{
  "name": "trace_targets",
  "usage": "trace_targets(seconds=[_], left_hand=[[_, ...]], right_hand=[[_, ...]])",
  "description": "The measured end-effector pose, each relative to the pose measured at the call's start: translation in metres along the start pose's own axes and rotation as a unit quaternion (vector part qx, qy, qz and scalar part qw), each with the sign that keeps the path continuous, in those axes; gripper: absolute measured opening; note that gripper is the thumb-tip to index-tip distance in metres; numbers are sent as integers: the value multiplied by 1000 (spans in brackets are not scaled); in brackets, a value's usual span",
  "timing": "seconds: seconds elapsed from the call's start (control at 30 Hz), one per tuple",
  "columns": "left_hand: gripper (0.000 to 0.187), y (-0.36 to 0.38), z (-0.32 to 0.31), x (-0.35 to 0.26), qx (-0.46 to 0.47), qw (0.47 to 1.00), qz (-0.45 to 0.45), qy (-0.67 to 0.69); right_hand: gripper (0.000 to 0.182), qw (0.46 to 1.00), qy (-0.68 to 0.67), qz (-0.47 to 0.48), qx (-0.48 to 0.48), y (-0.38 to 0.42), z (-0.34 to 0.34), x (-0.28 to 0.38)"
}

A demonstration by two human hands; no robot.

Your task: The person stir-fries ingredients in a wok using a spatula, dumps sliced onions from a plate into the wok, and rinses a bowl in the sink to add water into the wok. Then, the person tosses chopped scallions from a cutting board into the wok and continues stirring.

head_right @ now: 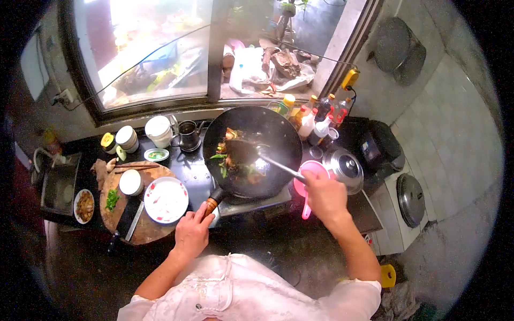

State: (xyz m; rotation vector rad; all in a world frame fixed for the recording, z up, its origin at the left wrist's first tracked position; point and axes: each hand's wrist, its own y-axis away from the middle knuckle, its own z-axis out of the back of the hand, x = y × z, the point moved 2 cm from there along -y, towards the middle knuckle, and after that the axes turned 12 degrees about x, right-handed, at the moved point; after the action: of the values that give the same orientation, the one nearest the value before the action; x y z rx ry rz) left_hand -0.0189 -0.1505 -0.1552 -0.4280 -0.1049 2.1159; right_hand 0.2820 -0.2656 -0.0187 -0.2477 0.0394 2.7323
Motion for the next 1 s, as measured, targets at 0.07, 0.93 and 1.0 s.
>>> trace_targets(seconds=[0.07, 0.93, 1.0], left_hand=[[42, 1, -2, 0, 16, 1000, 7, 21], [36, 2, 1, 4, 10, 1000, -11, 13], [36, 2, 1, 3, 18, 1000, -8, 12]], right_hand=[[26, 998, -2, 48, -42, -12, -29, 3], [32, 975, 168, 107, -99, 8, 65, -36], [33, 978, 172, 90, -80, 24, 65, -36]])
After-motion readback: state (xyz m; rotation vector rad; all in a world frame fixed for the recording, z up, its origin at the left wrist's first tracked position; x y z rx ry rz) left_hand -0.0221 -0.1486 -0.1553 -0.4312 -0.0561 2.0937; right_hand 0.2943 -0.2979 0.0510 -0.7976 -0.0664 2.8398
